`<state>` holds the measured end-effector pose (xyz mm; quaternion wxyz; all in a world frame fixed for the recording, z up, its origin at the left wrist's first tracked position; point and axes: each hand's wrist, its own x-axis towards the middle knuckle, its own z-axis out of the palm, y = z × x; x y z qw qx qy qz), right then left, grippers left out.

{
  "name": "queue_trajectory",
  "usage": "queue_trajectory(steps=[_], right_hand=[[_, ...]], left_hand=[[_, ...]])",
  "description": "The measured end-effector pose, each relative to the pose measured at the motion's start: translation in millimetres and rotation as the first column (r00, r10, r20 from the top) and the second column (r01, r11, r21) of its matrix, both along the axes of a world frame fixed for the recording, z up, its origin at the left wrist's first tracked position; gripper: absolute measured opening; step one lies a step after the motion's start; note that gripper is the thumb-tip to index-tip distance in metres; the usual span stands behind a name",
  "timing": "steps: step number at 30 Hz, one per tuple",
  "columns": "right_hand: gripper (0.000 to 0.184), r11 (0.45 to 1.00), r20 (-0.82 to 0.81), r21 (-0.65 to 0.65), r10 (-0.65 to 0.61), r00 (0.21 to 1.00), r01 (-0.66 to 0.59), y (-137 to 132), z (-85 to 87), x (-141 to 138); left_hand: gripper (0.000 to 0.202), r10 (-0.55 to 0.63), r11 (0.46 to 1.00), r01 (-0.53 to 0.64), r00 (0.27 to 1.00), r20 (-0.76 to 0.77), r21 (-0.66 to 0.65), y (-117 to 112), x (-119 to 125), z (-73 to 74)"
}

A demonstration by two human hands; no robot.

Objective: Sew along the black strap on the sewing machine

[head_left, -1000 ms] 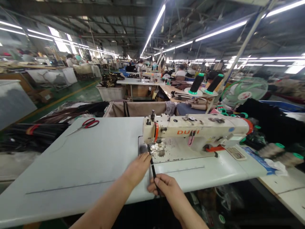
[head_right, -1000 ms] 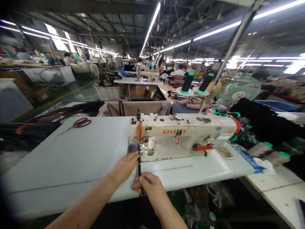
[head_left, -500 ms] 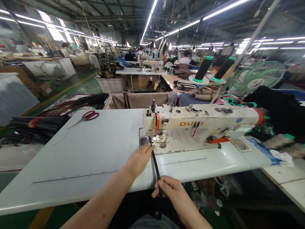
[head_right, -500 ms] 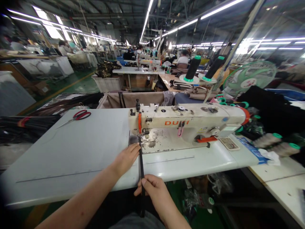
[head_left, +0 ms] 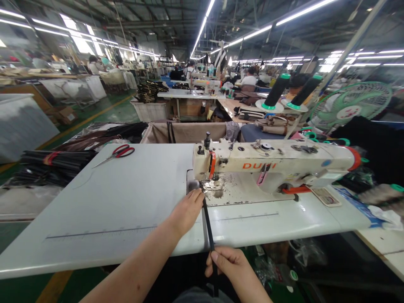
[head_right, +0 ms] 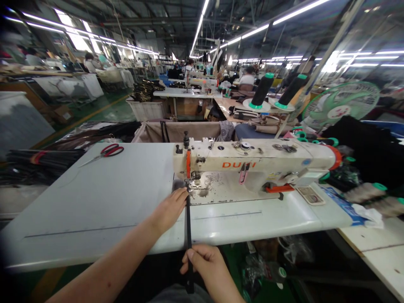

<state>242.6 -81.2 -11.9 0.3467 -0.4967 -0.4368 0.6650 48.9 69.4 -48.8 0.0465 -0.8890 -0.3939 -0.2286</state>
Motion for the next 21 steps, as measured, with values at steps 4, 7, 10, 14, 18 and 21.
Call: queue_trajectory(steps=[4,7,10,14,18,21], right_hand=[[0.054,1.0,-0.022,-0.024,0.006,1.0,-0.007,0.8,-5.4,-0.2],[0.054,0.999,-0.049,-0.046,-0.007,0.999,0.005,3.6,-8.4,-2.4],[0.053,0.999,-0.065,-0.033,-0.024,0.998,0.022,6.2,-9.2,-3.5],[0.048,1.0,-0.084,0.011,-0.016,0.996,0.017,5.3,-3.9,-0.8],[0.045,0.996,-0.122,0.065,0.063,0.991,-0.055,1.6,7.8,3.6],[0.041,0.991,-0.115,0.106,0.095,0.989,-0.083,0.6,12.7,4.4]], left_hand=[[0.032,-0.006,1.0,0.006,1.0,0.0,0.0,-0.7,0.6,3.8],[0.032,-0.001,1.0,0.001,1.0,0.009,0.004,-1.4,0.4,5.1],[0.03,-0.006,1.0,0.005,1.0,0.013,0.023,-3.2,-0.2,6.7],[0.026,-0.023,0.999,0.025,0.999,-0.037,0.042,-7.6,-1.2,11.9],[0.026,-0.047,0.998,0.05,0.996,-0.072,0.041,-10.0,-1.9,16.9],[0.025,-0.048,0.998,0.051,0.997,-0.066,0.043,-10.0,-2.2,17.3]])
